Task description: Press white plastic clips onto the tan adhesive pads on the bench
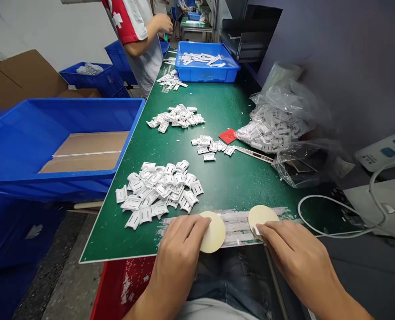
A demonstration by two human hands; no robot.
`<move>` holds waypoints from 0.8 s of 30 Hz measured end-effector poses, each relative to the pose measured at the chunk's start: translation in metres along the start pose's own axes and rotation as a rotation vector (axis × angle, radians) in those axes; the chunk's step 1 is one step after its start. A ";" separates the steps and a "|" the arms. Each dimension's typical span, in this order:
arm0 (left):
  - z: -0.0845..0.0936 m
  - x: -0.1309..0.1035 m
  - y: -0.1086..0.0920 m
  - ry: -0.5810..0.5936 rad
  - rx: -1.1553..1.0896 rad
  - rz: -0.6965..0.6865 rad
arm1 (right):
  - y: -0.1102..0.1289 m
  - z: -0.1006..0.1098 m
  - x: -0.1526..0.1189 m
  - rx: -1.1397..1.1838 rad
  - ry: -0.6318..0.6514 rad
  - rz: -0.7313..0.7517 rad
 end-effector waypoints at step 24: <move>0.015 0.011 -0.005 -0.063 0.088 -0.207 | -0.005 0.000 0.009 -0.214 0.039 -0.004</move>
Point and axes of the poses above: each hand's wrist, its own x-axis towards the middle knuckle, its own z-axis out of the back of the hand, y = z × x, the point moved 3 cm from there along x, towards the middle knuckle, and after that the axes turned 7 degrees about x, right-handed, at the moved point
